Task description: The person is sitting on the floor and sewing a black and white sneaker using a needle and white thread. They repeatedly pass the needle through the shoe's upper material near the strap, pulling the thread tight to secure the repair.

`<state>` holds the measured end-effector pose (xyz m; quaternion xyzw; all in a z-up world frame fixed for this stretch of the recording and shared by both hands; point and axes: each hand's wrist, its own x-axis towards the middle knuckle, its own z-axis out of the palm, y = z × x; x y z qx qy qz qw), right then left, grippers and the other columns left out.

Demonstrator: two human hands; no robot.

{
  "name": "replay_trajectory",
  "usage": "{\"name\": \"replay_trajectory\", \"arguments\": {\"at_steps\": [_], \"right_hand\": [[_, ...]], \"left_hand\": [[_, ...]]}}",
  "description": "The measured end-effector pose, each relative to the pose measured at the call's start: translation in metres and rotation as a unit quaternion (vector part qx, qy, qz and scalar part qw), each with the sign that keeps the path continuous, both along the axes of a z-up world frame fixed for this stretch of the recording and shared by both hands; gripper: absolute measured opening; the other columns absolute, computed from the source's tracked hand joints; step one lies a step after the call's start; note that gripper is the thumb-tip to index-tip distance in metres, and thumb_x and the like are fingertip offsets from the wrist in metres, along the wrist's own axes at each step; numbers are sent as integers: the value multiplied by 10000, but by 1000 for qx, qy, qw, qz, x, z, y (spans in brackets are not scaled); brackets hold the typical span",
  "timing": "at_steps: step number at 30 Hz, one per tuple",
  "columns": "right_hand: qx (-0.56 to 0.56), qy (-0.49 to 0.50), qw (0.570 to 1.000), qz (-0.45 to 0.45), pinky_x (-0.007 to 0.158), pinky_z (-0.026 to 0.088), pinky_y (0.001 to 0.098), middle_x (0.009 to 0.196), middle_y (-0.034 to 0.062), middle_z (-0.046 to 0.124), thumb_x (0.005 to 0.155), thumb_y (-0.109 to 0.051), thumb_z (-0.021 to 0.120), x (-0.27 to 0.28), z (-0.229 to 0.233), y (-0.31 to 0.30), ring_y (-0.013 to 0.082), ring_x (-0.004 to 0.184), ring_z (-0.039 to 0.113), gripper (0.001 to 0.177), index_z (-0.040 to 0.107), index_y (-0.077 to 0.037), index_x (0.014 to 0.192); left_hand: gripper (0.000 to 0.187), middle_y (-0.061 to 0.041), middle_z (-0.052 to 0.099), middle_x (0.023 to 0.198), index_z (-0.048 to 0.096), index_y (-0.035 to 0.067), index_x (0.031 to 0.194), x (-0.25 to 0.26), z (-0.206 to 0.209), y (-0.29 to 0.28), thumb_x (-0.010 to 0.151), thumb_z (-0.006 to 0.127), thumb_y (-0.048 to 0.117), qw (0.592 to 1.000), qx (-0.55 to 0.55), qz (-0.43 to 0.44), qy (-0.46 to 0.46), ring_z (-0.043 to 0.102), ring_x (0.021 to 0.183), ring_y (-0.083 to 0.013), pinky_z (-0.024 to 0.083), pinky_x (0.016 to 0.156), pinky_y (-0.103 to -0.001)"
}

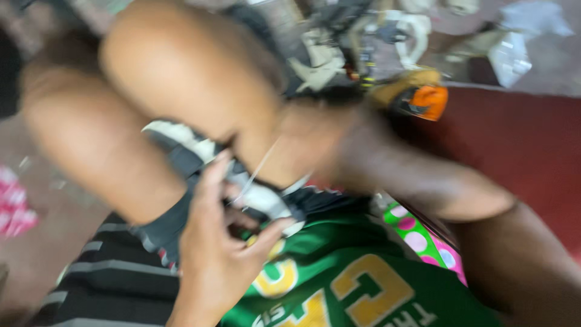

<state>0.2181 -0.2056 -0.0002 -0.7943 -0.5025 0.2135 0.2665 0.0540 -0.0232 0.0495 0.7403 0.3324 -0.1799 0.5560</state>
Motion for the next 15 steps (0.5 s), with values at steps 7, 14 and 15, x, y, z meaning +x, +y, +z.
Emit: {"name": "replay_trajectory", "arguments": {"at_steps": [7,14,15], "right_hand": [[-136,-160,972,-109,620,504,393,923,128,666,995,-98,757,41,18,-35,294,780,667,154,658,-48,1102],[-1,88,996,20,631,560,418,860,142,694,924,-60,675,-41,21,-14,283,714,694,311,608,-37,1226],[15,107,994,20,672,580,412,897,146,701,931,-56,658,-46,19,-11,281,751,708,307,594,-32,1230]], "left_hand": [[1031,-150,623,1426,271,59,1590,-8,-2,-1,778,903,121,979,8,-28,-201,724,871,-134,601,671,-237],[991,-152,600,1441,286,50,1569,-5,1,3,769,871,92,983,-31,-28,-180,714,918,-170,584,644,-229],[958,-155,583,1447,305,50,1557,-4,2,5,768,848,84,983,-52,-29,-172,710,889,-169,587,627,-220]]}}
